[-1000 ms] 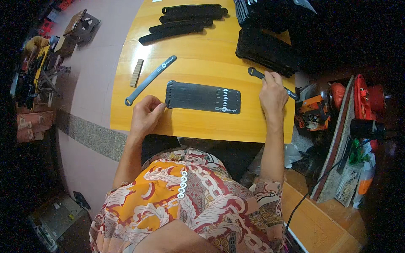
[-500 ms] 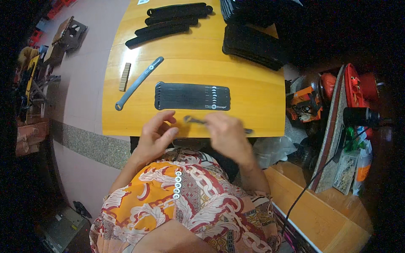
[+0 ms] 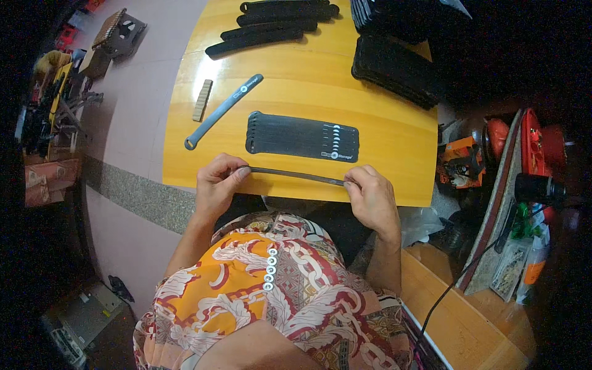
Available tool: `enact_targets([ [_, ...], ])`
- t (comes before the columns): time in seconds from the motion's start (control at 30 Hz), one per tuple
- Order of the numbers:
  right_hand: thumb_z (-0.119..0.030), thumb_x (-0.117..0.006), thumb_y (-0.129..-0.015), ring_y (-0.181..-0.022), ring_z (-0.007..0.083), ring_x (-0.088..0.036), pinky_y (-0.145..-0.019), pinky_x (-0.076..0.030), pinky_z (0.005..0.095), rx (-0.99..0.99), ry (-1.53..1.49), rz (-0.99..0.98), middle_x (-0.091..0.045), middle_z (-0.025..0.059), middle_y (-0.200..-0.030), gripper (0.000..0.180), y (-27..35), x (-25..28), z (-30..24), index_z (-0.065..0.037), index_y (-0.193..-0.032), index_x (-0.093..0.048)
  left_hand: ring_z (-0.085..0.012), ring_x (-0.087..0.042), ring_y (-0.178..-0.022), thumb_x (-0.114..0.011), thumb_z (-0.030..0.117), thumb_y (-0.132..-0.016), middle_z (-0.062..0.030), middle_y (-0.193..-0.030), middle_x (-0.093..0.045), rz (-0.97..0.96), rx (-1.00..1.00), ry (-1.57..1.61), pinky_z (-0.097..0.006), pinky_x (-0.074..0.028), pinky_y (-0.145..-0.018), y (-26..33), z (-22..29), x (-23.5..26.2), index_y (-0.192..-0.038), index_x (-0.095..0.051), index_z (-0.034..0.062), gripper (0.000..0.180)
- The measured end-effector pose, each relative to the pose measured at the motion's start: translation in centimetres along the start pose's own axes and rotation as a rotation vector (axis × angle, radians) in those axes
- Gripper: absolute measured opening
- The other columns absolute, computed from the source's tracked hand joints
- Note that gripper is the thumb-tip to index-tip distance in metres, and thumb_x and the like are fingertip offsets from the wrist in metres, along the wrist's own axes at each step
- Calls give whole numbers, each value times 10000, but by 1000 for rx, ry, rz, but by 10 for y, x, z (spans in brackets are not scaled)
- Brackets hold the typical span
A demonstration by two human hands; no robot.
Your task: Assembling padded shoulder straps by attaching hook-and-loop fastener strips to a main base pad.
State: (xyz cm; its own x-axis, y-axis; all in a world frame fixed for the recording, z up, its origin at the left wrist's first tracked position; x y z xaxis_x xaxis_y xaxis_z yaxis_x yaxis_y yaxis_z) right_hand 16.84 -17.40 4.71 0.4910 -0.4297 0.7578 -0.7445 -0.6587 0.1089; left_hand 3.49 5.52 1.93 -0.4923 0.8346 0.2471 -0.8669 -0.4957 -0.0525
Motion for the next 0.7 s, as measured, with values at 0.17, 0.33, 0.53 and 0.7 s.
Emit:
enact_targets([
  [0.17,-52,-577,-794,-730,306,-600,-647,-458,353,-155,-143,34,-602,179,-786,86,-5,-2,18,11,-852,-573,-60,-509,-602,-631,39,-821,9,-715,-579,-39,272,192,-188,-403,-527,-2,-16,-6,-855,-614,-7,59],
  [0.33,-49,-579,-803,-652,222,-573,-612,-452,315,-161,-187,68,-585,149,-733,92,-13,0,23,27,-855,-577,-58,-520,-566,-608,52,-841,-9,-676,-580,-54,427,254,-192,-409,-488,-8,-23,-7,-867,-609,-16,74],
  [0.53,-14,-584,-783,-677,219,-599,-619,-466,296,-49,-163,150,-600,156,-753,98,-22,0,26,49,-858,-591,-67,-530,-546,-592,33,-833,-32,-620,-580,-9,221,-114,-213,-417,-479,-23,-26,-4,-840,-620,-37,76],
  [0.7,-14,-598,-774,-694,215,-616,-626,-477,292,-184,-207,167,-618,158,-777,106,-23,-1,37,55,-855,-596,-177,-593,-555,-648,37,-754,-152,-647,-617,86,149,-243,-286,-460,-532,-29,-17,-1,-774,-632,-41,82],
])
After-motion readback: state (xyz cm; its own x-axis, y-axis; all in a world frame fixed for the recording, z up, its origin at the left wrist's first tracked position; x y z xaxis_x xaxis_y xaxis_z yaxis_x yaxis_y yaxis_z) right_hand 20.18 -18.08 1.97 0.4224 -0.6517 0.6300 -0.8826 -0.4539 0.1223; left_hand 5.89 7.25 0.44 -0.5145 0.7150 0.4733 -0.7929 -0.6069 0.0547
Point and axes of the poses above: each hand's wrist, its own y-axis away from the middle knuckle, its own x-axis out of the back of the hand, z = x × y, the point moved 8 cm from there along -y, towards the middle knuckle
